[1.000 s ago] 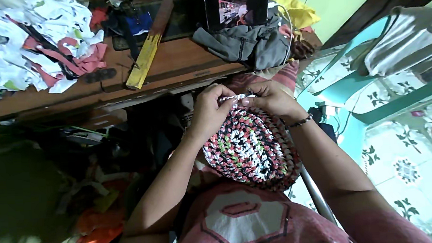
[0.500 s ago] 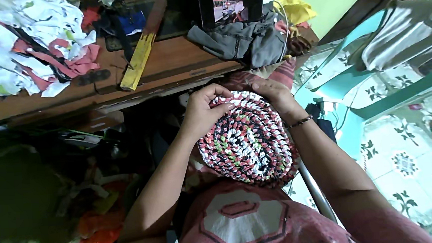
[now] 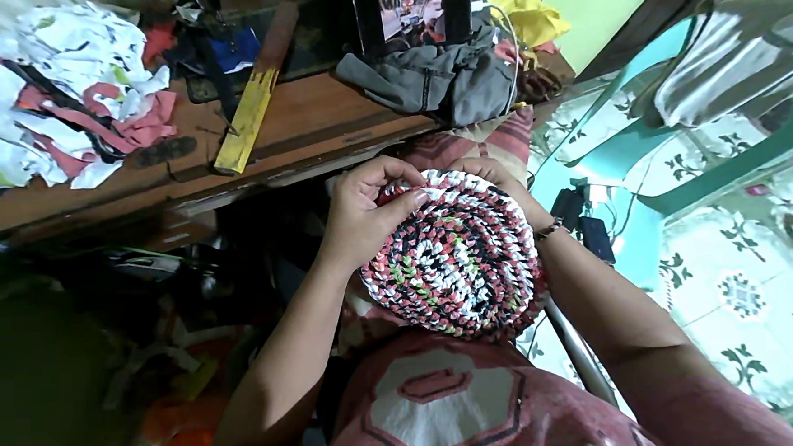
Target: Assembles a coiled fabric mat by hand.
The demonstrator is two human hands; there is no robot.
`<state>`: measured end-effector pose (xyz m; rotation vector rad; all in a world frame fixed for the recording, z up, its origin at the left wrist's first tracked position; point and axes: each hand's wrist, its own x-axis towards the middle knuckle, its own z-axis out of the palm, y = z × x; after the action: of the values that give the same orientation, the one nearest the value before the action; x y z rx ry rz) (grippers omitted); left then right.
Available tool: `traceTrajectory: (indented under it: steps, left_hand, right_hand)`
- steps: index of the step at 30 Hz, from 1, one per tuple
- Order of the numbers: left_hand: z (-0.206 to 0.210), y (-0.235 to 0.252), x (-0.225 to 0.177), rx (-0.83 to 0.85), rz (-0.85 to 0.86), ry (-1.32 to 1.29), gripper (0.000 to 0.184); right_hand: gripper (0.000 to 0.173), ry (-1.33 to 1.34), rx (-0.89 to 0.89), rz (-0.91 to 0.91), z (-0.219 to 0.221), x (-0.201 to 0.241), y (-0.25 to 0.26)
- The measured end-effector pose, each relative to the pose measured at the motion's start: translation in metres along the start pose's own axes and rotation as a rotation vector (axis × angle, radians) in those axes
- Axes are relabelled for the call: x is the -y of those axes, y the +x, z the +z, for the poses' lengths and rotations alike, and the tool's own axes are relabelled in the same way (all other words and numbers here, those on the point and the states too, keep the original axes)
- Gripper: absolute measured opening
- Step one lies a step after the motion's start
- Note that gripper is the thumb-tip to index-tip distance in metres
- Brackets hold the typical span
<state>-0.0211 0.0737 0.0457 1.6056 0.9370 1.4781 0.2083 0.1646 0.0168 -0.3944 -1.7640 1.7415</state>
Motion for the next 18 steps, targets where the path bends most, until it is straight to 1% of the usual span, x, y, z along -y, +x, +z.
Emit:
traceTrajectory:
  steps: [2, 5, 8, 13, 18]
  left_hand:
    - [-0.0003, -0.0001, 0.0016, -0.002, 0.005, 0.002, 0.014]
    - [-0.0008, -0.0003, 0.0020, 0.000, 0.001, 0.007, 0.015]
    - [-0.0005, -0.0006, 0.0035, -0.005, 0.011, -0.006, 0.015]
    - [0.0022, -0.0022, 0.0020, -0.037, -0.001, -0.023, 0.016]
    - [0.0052, -0.0027, 0.0057, -0.072, 0.020, 0.016, 0.013]
  right_hand:
    - [0.023, 0.002, -0.012, -0.008, 0.0019, 0.0011, -0.0012]
    - [0.021, 0.010, -0.028, -0.016, 0.0047, 0.0017, -0.0009]
    - [0.016, 0.057, 0.010, -0.027, 0.0028, -0.0025, -0.0002]
    - [0.017, 0.118, 0.041, -0.005, 0.0066, -0.0003, 0.0006]
    - [0.015, 0.081, 0.050, -0.004, 0.0071, -0.0015, 0.0006]
